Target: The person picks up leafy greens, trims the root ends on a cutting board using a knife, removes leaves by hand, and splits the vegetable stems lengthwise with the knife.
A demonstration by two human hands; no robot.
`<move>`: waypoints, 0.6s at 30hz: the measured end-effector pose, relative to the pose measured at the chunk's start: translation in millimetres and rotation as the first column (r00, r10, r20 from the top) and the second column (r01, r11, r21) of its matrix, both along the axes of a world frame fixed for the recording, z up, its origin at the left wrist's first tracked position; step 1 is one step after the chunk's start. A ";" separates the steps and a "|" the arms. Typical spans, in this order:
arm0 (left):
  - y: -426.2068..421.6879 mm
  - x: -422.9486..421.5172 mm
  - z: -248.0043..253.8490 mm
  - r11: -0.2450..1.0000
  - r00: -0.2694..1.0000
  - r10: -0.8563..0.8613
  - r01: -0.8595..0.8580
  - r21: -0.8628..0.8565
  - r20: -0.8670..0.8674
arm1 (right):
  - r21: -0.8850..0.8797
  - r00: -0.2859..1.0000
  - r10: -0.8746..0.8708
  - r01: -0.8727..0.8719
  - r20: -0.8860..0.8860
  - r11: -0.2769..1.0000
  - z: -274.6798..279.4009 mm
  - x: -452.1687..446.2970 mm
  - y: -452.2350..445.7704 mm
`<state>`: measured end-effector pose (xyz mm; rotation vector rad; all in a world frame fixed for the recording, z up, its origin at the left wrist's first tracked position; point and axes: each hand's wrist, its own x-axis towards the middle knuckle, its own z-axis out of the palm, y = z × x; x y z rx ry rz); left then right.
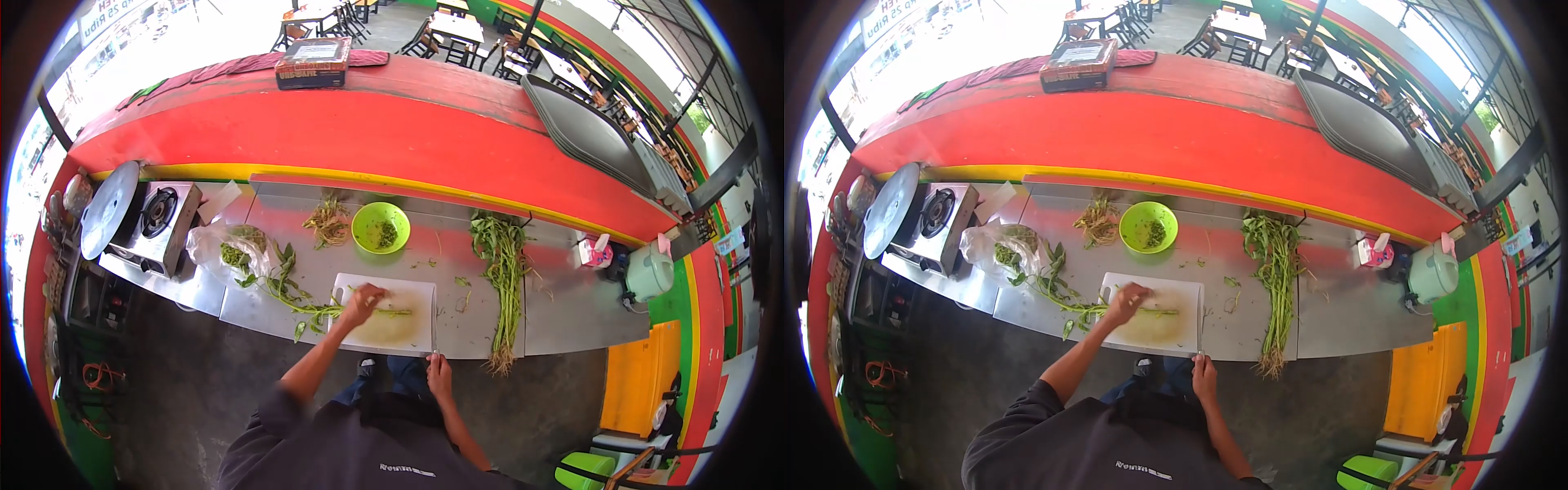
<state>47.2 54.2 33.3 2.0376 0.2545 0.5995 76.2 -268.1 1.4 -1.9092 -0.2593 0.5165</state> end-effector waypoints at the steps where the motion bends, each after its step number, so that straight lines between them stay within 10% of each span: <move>1: 20.2 -3.5 3.2 0.994 0.993 0.112 -0.111 -0.018 0.033 | -0.009 1.000 0.014 -0.014 0.003 1.000 1.0 0.9 3.2; 5: 95.6 -5.8 13.5 0.796 0.837 0.546 -0.508 -0.330 0.028 | -0.006 0.996 0.075 -0.075 0.057 0.997 -3.2 5.6 16.4; 8: 111.8 -14.2 17.8 0.737 0.728 0.656 -0.675 0.040 0.200 | -0.036 0.994 0.103 -0.101 0.046 0.994 -4.8 7.2 24.1; 10: 98.9 -27.3 2.0 0.861 0.867 0.498 -0.498 -0.098 -0.033 | -0.045 0.987 0.106 -0.102 0.117 0.994 -6.4 6.9 29.1; 18: 13.2 -22.5 -21.7 0.865 0.918 0.394 -0.357 0.354 -0.036 | -0.188 0.938 -0.025 0.095 0.345 0.977 3.6 19.6 34.9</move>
